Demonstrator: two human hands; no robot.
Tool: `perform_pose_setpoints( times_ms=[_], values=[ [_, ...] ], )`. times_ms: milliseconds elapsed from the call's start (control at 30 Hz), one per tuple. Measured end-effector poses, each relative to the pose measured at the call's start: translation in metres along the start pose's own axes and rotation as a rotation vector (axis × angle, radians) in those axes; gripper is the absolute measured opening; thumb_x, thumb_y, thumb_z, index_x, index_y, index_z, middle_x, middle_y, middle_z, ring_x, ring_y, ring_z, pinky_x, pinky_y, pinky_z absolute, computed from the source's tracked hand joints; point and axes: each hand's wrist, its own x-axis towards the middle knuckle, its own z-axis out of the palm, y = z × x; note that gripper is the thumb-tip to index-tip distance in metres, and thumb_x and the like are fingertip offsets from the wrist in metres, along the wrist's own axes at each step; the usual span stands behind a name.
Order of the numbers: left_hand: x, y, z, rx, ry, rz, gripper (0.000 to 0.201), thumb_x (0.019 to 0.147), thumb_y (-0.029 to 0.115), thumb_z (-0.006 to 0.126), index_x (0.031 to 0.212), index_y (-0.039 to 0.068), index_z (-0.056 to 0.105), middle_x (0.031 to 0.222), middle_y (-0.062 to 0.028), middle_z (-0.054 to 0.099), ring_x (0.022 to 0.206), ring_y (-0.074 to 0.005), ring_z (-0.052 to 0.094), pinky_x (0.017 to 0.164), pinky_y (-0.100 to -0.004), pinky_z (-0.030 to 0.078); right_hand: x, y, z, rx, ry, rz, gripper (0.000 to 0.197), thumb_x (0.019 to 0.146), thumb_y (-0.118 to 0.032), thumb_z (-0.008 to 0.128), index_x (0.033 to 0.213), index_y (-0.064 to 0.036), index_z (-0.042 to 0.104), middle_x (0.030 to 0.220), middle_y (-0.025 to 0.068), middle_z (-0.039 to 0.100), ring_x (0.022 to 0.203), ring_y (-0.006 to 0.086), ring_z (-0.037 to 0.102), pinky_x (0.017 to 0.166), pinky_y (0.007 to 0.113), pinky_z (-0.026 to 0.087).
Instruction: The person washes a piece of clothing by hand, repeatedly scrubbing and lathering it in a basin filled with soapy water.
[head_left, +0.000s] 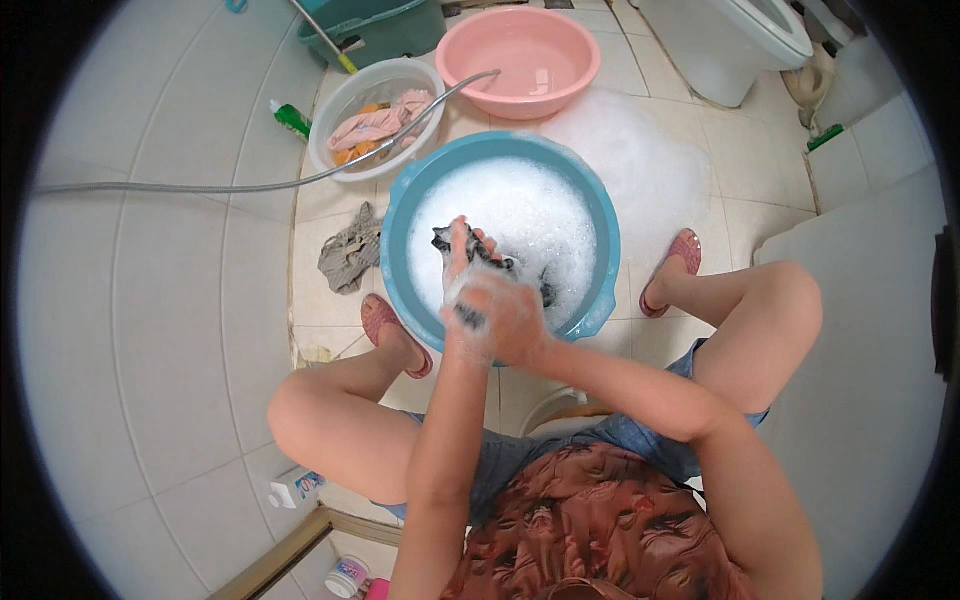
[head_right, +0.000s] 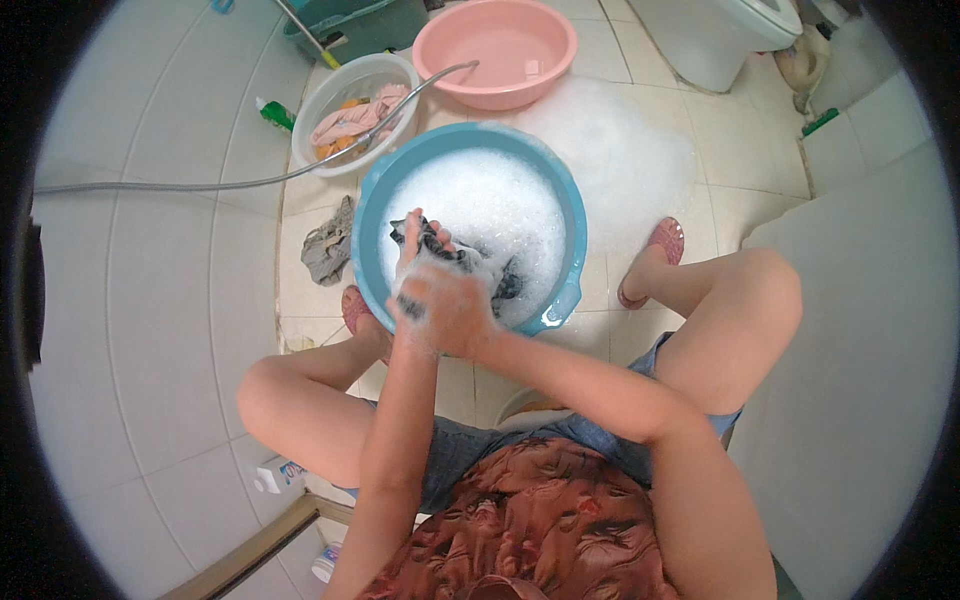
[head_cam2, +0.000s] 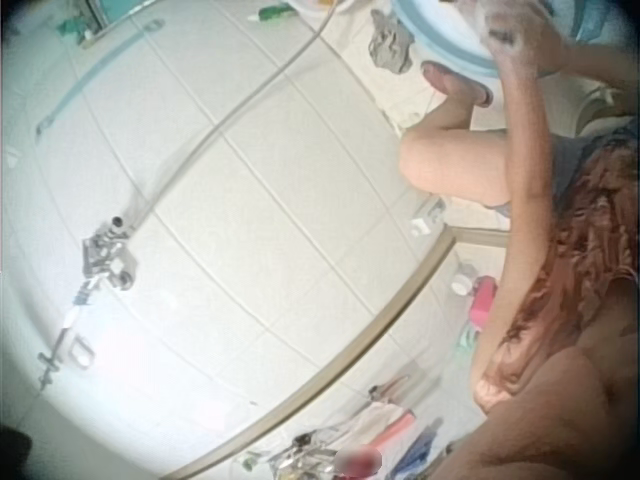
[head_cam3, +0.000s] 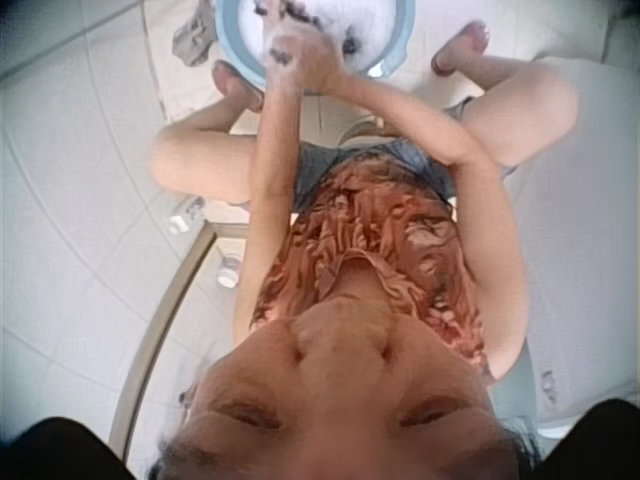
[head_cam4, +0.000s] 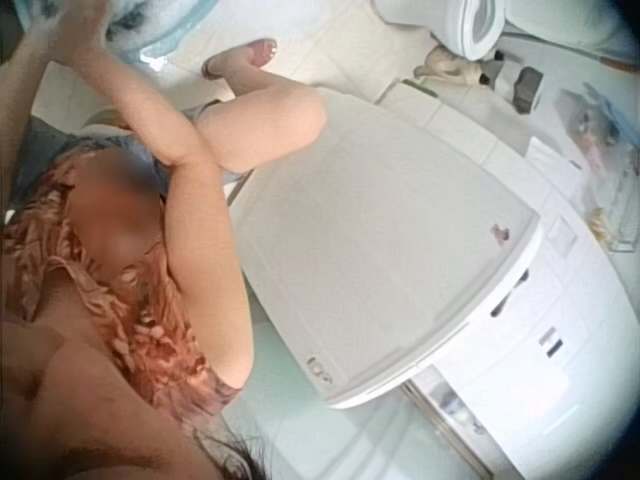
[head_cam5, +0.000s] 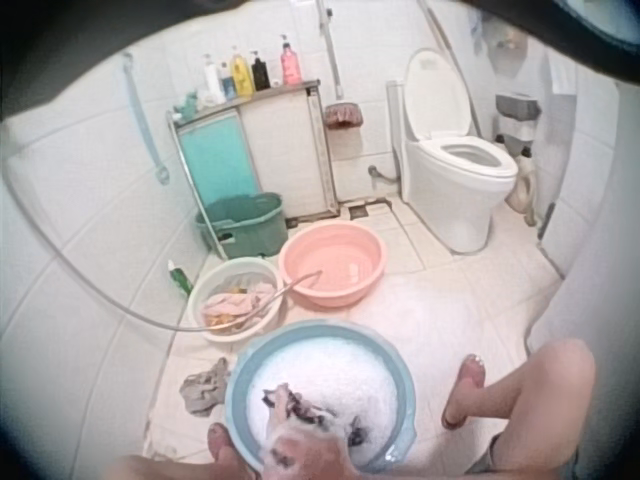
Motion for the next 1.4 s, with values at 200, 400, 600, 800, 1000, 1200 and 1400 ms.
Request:
perform_pose_setpoints(
  times_ms=[200, 400, 600, 800, 1000, 1200, 1400],
  values=[
    [-0.026, -0.020, 0.031, -0.021, -0.034, -0.251, 0.061, 0.084, 0.050, 0.053, 0.126, 0.008, 0.040, 0.116, -0.0083, 0.049, 0.100, -0.0215, 0.052, 0.081, -0.0371, 0.047, 0.040, 0.039, -0.027, 0.017, -0.160, 0.676, 0.022, 0.075, -0.028, 0.062, 0.078, -0.0067, 0.062, 0.080, 0.0106, 0.062, 0.071, 0.0290, 0.061, 0.062, 0.037, 0.049],
    [0.000, -0.001, -0.028, -0.321, -0.778, 0.052, 0.048, 0.091, 0.045, 0.044, 0.121, 0.007, 0.046, 0.096, -0.0062, 0.055, 0.091, -0.0191, 0.053, 0.080, -0.0289, 0.044, 0.005, -0.026, -0.006, 0.213, -0.287, 0.145, 0.025, 0.079, -0.031, 0.059, 0.081, -0.0061, 0.062, 0.086, 0.0132, 0.062, 0.074, 0.0307, 0.060, 0.066, 0.038, 0.049],
    [-0.037, 0.031, 0.043, 0.988, -0.210, 0.049, 0.051, 0.079, 0.028, 0.066, 0.118, -0.001, 0.049, 0.101, -0.0107, 0.059, 0.093, -0.0183, 0.055, 0.083, -0.0297, 0.043, 0.049, 0.106, -0.029, 0.158, -0.183, 0.622, 0.053, 0.074, -0.046, 0.065, 0.091, 0.0040, 0.061, 0.086, 0.0200, 0.062, 0.081, 0.0280, 0.060, 0.076, 0.035, 0.046],
    [-0.042, 0.042, 0.043, 1.397, -0.359, 0.582, 0.084, 0.059, 0.011, 0.076, 0.130, -0.005, 0.034, 0.115, -0.0167, 0.053, 0.103, -0.0290, 0.055, 0.092, -0.0344, 0.042, 0.068, 0.073, -0.046, 0.544, -0.419, 0.710, 0.048, 0.077, -0.036, 0.067, 0.104, 0.0024, 0.056, 0.097, 0.0128, 0.060, 0.090, 0.0178, 0.056, 0.080, 0.030, 0.044],
    [-0.027, 0.046, 0.031, 1.327, -0.244, 0.468, 0.046, 0.070, 0.009, 0.068, 0.114, 0.000, 0.054, 0.091, -0.0146, 0.065, 0.086, -0.0255, 0.063, 0.077, -0.0313, 0.049, 0.066, 0.062, -0.050, 0.920, -0.514, 0.645, 0.041, 0.074, -0.013, 0.065, 0.112, -0.0030, 0.051, 0.095, 0.0078, 0.059, 0.087, 0.0124, 0.055, 0.079, 0.025, 0.044],
    [-0.038, 0.072, 0.030, 0.824, -0.176, 0.477, 0.031, 0.075, 0.005, 0.063, 0.105, -0.002, 0.060, 0.092, -0.0083, 0.065, 0.081, -0.0145, 0.060, 0.076, -0.0263, 0.047, 0.022, 0.085, -0.026, 0.586, -0.860, 0.353, 0.054, 0.062, -0.010, 0.077, 0.111, -0.0005, 0.054, 0.099, 0.0082, 0.062, 0.091, 0.0170, 0.055, 0.085, 0.028, 0.043],
    [-0.069, 0.103, 0.051, 0.204, 0.162, 0.230, 0.026, 0.085, 0.010, 0.056, 0.108, -0.002, 0.056, 0.097, -0.0097, 0.063, 0.083, -0.0192, 0.063, 0.073, -0.0298, 0.052, -0.001, 0.123, -0.023, 0.317, -0.637, 0.484, 0.045, 0.072, -0.020, 0.070, 0.108, 0.0031, 0.057, 0.100, 0.0151, 0.062, 0.092, 0.0218, 0.058, 0.084, 0.031, 0.044]
  ],
)
